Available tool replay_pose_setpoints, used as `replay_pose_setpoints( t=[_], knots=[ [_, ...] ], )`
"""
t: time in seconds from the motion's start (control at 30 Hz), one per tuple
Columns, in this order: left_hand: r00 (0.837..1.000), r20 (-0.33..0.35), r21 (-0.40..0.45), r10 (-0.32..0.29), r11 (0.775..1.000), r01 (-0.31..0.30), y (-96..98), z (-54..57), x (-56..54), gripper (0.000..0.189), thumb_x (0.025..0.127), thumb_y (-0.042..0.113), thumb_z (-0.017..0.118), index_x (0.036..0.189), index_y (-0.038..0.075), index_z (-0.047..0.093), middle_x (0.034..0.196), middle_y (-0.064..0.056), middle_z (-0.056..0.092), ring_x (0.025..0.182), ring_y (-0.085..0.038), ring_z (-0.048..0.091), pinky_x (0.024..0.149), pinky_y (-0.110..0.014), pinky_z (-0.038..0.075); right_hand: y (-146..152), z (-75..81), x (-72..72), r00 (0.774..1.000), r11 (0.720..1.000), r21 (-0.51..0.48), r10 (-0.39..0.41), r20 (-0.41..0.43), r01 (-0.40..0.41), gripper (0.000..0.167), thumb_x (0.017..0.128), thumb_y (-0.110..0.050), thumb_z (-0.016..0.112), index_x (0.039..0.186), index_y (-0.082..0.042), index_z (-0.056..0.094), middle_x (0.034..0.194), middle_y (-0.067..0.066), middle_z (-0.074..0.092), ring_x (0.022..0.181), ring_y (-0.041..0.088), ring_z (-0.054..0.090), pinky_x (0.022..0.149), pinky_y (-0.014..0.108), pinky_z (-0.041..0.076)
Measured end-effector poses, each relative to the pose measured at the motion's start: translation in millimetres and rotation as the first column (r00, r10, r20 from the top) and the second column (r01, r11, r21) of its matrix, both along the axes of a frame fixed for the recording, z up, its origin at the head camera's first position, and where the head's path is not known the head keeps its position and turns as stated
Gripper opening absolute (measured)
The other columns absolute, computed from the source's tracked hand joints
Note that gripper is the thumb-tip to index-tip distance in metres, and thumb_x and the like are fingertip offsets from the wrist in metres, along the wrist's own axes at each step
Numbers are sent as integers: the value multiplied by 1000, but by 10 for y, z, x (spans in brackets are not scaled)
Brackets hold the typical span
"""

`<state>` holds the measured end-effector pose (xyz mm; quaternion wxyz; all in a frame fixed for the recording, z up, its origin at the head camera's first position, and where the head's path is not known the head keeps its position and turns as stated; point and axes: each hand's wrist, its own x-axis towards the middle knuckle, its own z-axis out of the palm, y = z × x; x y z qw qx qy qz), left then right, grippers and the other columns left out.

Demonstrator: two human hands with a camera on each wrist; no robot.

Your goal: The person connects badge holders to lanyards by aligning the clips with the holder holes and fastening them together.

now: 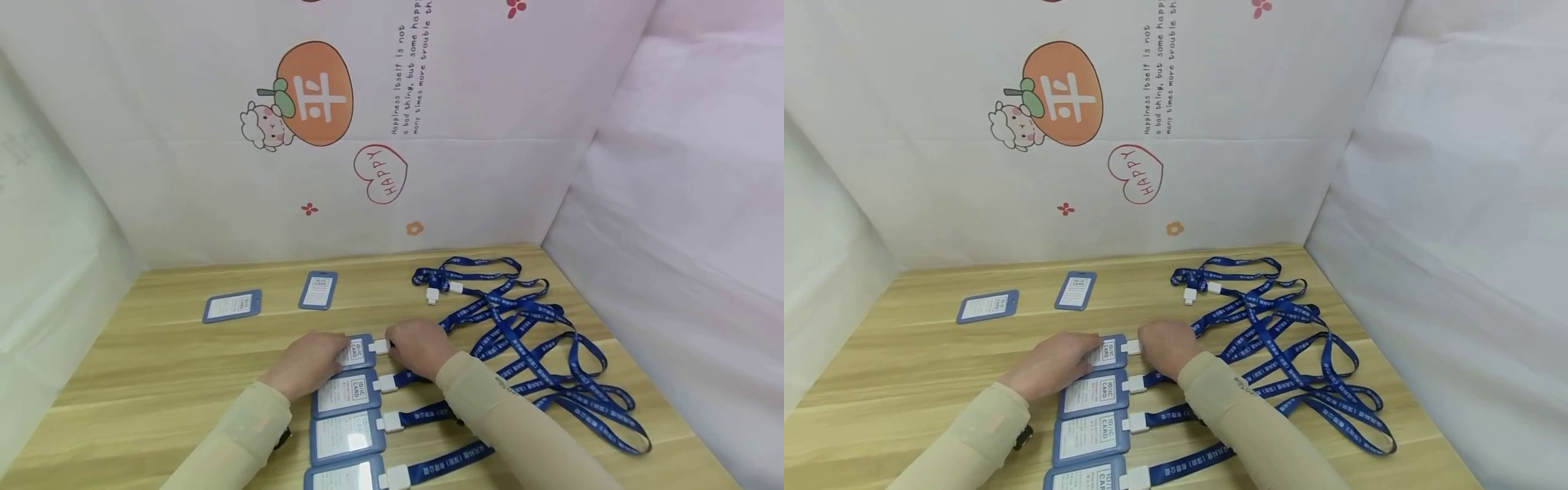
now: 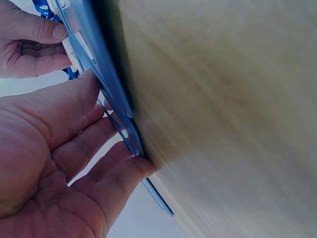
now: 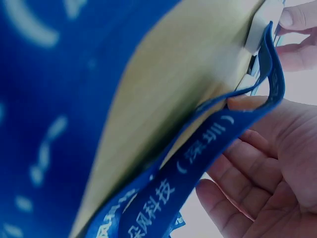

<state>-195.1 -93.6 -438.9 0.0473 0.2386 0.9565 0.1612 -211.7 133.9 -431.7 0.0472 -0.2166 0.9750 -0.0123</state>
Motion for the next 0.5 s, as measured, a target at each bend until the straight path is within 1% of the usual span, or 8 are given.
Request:
replay_pose_setpoints(
  t=[0.13, 0.3, 0.4, 0.5],
  knots=[
    [1000, -15, -10, -15, 1000, 15, 4, 32, 11, 36, 93, 8, 76, 129, 9, 72, 132, -9, 72, 124, -31, 68, 108, -47, 55, 48, 14, -23, 999, 1000, 2, -26, 41, 26, 11, 98, -29, 74, 98, -18, 77, 83, -7, 72, 67, 7, 58, 63, 29, 55],
    [1000, -19, -16, -19, 1000, 19, -4, 42, 22, 37, 93, 7, 77, 129, 8, 72, 131, -10, 73, 123, -31, 68, 107, -46, 55, 81, 21, -53, 995, 998, -2, -56, 83, 56, 15, 100, -31, 71, 105, -19, 77, 91, -7, 74, 75, 8, 63, 73, 33, 60],
    [1000, -11, -12, -13, 1000, 13, 0, 42, 18, 37, 93, 7, 77, 129, 8, 72, 131, -10, 73, 123, -31, 68, 107, -46, 55, 105, 25, -64, 994, 997, -1, -71, 83, 71, 16, 101, -31, 69, 107, -18, 77, 95, -6, 76, 81, 10, 68, 79, 35, 62],
    [1000, 0, -11, -6, 1000, 6, -3, 38, 14, 37, 93, 8, 76, 130, 9, 71, 132, -9, 72, 124, -31, 67, 108, -47, 55, 135, 23, -84, 994, 996, -2, -84, 76, 84, 17, 103, -30, 67, 106, -17, 78, 95, -4, 76, 82, 12, 69, 80, 36, 62]
  ],
)
